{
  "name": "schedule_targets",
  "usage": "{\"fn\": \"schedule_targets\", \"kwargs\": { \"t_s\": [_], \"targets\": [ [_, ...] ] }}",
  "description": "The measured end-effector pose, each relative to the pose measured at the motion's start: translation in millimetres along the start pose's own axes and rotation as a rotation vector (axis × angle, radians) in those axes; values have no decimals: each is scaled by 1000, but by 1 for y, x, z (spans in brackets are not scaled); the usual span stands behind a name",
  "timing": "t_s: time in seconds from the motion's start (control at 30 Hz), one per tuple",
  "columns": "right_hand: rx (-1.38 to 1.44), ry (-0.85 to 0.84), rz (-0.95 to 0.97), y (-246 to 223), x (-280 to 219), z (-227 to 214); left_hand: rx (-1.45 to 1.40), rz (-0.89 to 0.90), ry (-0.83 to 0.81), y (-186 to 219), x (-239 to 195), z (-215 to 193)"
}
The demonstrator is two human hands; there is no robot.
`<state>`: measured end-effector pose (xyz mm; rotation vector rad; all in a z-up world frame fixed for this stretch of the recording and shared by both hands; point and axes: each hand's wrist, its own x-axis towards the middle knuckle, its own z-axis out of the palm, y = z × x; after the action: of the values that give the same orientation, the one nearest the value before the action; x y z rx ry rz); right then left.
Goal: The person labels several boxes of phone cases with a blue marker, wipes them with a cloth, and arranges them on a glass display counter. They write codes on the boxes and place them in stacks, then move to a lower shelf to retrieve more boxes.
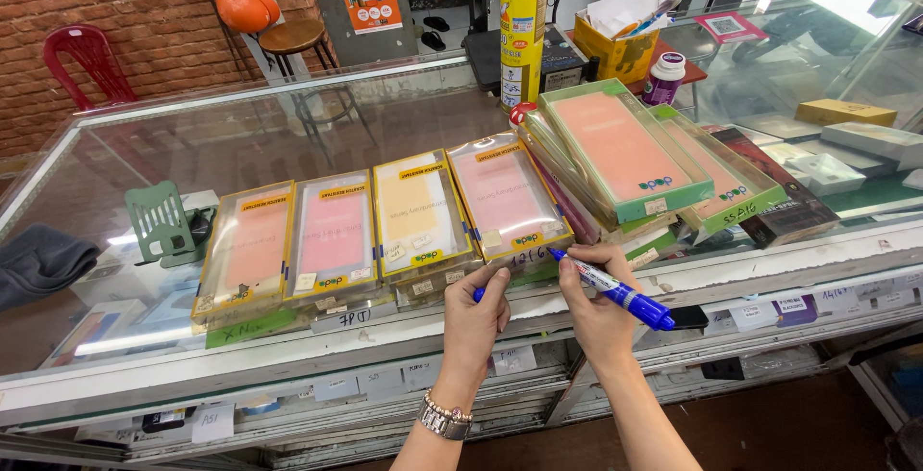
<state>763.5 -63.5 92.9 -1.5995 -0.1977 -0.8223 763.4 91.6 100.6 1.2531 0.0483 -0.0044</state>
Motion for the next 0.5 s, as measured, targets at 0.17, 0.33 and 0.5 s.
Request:
{"fn": "schedule_targets", "kwargs": {
  "t_s": [0.17,0.33,0.5],
  "targets": [
    [-25,4,-29,1,1,-1,3,6,4,-2,0,0],
    [-6,-16,-66,0,3,-2,17,10,5,0,0,0],
    [8,-7,-8,-2,5,-3,24,-5,9,1,-1,1]
  ]
}}
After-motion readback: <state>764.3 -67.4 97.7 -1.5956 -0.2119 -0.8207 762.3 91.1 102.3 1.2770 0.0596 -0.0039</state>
